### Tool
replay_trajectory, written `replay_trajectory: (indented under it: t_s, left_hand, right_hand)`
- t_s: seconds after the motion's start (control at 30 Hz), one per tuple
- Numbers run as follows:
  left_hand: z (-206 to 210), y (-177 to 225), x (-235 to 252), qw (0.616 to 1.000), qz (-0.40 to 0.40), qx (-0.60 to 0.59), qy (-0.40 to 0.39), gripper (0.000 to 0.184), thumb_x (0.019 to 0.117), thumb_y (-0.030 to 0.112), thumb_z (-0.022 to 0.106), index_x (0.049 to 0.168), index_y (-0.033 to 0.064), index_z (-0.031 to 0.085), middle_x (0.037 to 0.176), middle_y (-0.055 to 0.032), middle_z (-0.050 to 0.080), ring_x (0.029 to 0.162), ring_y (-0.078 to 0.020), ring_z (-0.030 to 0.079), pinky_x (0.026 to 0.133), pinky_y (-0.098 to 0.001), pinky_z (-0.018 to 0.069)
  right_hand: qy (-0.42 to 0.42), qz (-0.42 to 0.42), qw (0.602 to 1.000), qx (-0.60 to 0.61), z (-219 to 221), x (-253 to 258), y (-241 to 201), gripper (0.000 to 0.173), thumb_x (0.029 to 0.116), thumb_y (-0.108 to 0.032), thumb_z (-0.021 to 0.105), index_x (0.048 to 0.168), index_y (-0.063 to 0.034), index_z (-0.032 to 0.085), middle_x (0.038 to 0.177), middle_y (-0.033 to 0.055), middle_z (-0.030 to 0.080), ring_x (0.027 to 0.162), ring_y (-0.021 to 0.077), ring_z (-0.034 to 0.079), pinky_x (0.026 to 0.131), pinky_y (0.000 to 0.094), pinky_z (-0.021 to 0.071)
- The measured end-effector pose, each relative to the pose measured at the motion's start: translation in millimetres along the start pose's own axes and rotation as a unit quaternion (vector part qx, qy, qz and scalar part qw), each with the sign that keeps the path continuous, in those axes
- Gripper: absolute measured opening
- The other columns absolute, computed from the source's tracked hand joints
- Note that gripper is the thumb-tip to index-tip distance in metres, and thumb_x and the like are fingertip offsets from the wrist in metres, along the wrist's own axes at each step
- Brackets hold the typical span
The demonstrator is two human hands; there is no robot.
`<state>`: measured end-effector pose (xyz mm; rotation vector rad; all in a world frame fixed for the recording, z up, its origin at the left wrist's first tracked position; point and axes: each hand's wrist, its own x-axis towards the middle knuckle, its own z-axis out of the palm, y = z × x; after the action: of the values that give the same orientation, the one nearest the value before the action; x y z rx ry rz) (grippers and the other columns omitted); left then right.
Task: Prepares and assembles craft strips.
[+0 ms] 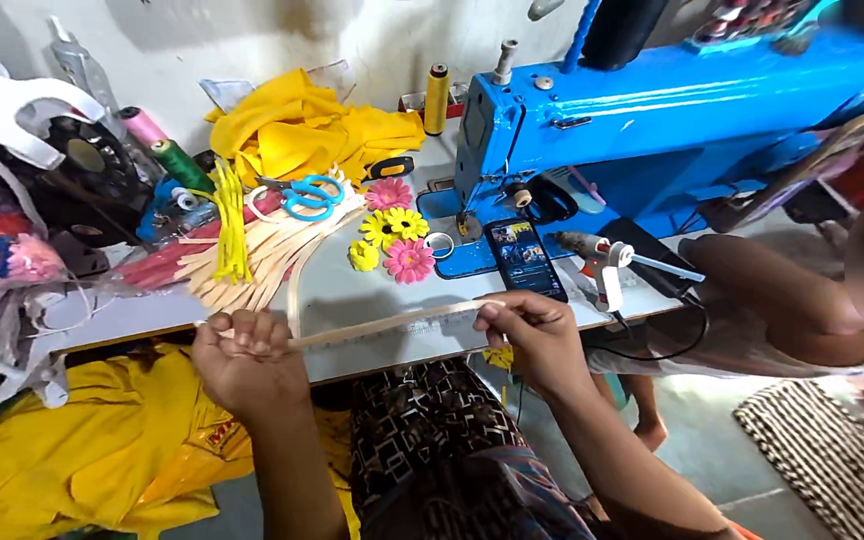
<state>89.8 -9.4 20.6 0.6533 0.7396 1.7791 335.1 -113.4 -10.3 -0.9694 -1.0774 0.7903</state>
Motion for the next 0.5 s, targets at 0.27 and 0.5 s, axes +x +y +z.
replay_trajectory:
  t_s: [0.27, 0.5]
  left_hand:
    - [4.4, -2.7, -17.2, 0.992, -0.085, 0.035, -0.081, 0.052, 0.1118, 0.028, 0.014, 0.081, 0.0238, 0.056, 0.065, 0.0121, 0.056, 0.058, 0.0001, 0.056, 0.059, -0.0168, 0.0504]
    - [24.9, -15.0, -40.8, 0.899, -0.136, 0.26, -0.324, 0.034, 0.1103, 0.019, 0.032, 0.103, 0.0073, 0.063, 0.09, 0.0013, 0.072, 0.086, -0.011, 0.072, 0.081, -0.0319, 0.0612]
  right_hand:
    - [-0.048, -0.053, 0.991, 0.113, 6.1, 19.8, -17.9, 0.011, 0.0993, -0.025, 0.067, 0.104, -0.0242, 0.077, 0.089, -0.0072, 0.072, 0.069, -0.0002, 0.064, 0.065, 0.0169, 0.0549]
    - [-0.294, -0.099, 0.929, -0.201, 11.1, 40.3, -31.9, 0.018, 0.0982, -0.018, 0.065, 0.091, -0.0046, 0.073, 0.083, -0.0053, 0.066, 0.084, -0.003, 0.059, 0.079, 0.0157, 0.0496]
